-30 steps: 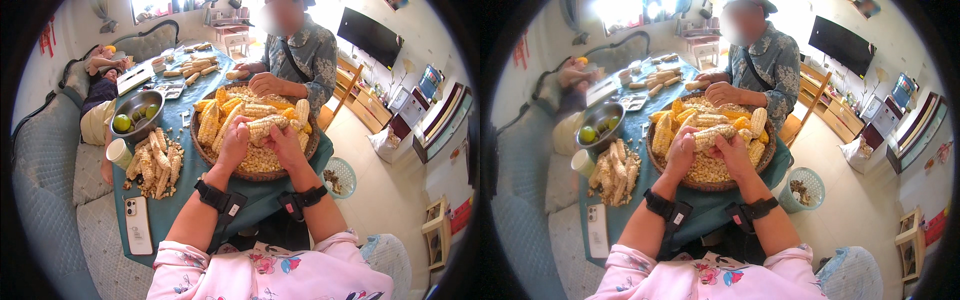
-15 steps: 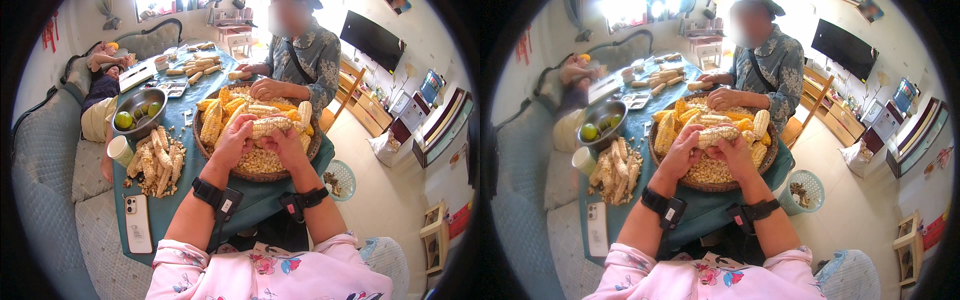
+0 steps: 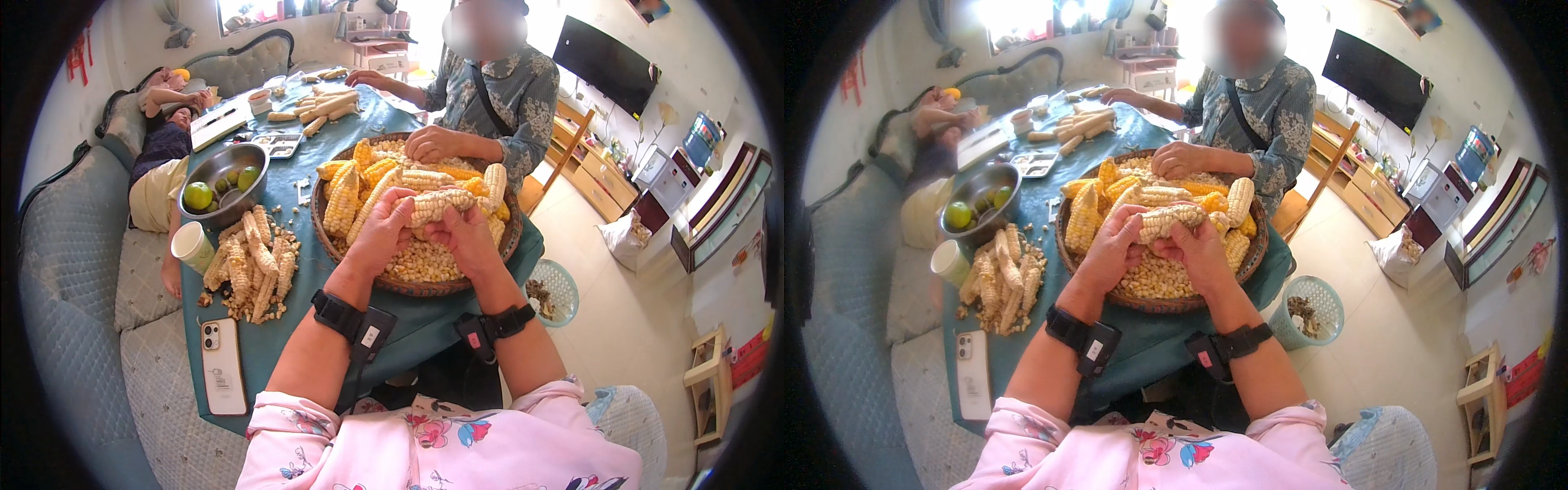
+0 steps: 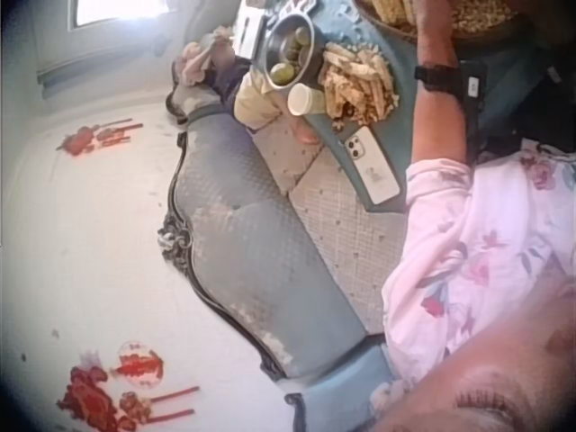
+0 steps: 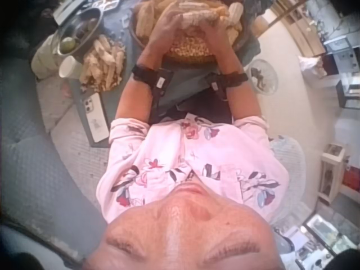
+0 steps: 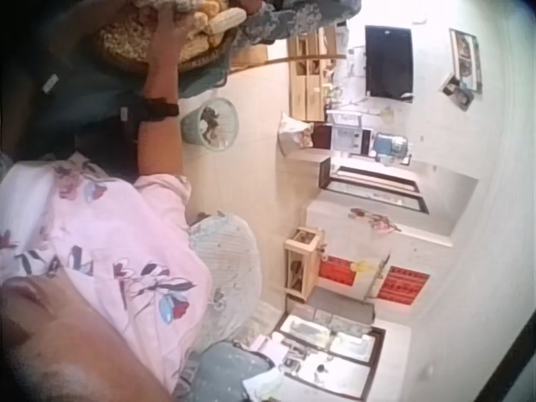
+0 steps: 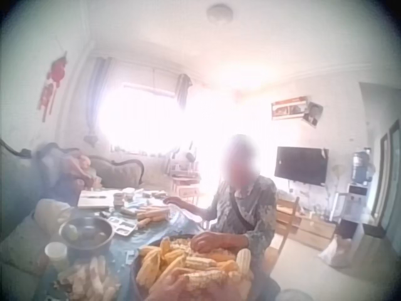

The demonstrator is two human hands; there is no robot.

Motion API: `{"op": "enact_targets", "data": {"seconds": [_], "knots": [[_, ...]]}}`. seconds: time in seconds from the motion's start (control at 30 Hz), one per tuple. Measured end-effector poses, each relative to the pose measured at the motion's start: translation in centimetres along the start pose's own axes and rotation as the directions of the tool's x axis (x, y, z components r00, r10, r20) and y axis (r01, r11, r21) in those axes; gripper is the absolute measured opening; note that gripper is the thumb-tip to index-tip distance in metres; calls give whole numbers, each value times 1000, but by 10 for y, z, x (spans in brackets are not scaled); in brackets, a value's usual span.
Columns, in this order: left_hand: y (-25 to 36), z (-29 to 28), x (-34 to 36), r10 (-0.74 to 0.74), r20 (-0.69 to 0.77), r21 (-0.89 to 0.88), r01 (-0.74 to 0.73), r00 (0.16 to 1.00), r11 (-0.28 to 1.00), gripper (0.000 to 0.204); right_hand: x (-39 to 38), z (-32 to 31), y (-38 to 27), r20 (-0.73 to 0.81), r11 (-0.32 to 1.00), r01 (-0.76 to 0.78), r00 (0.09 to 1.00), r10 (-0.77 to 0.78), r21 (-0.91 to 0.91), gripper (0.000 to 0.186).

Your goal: The person removes corn kernels from cobs by hand, placing the kernels into a woven basket on the table. Another person across the table also shucks corn, while a third person rests on a sofa in the background.

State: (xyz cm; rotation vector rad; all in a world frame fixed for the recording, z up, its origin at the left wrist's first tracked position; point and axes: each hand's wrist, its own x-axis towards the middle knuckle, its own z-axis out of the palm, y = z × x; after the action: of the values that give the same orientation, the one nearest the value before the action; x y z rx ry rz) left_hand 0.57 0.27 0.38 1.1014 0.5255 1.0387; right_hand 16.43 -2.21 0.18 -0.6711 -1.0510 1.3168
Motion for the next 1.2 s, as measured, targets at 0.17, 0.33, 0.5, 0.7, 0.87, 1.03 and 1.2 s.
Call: {"op": "enact_targets", "data": {"seconds": [0.17,0.33,0.5,0.7,0.87,1.03,1.2], "knots": [[2,1,0,-47,-35,-29,46,998,999,21,1,0,-1,-18,1000,-18,1000,18,11,31],[1,6,-1,-8,-69,163,19,998,986,23,0,-1,-2,-61,1000,-25,998,26,16,33],[-14,-1,8,373,-79,603,-254,924,756,25,2,0,0,-41,999,-41,998,41,1,34],[-13,-1,9,532,-95,728,-306,842,614,33,0,1,-1,-35,998,-55,998,54,-22,33],[-14,-4,12,244,-171,546,-114,955,830,35,2,-3,0,-92,997,-74,993,71,-31,32],[-8,2,7,214,-56,472,-163,975,866,30,2,0,-1,-82,997,-51,996,46,-52,31],[0,10,2,112,-112,258,-80,987,963,29,2,-1,0,-89,998,-51,995,47,-38,29]]}}
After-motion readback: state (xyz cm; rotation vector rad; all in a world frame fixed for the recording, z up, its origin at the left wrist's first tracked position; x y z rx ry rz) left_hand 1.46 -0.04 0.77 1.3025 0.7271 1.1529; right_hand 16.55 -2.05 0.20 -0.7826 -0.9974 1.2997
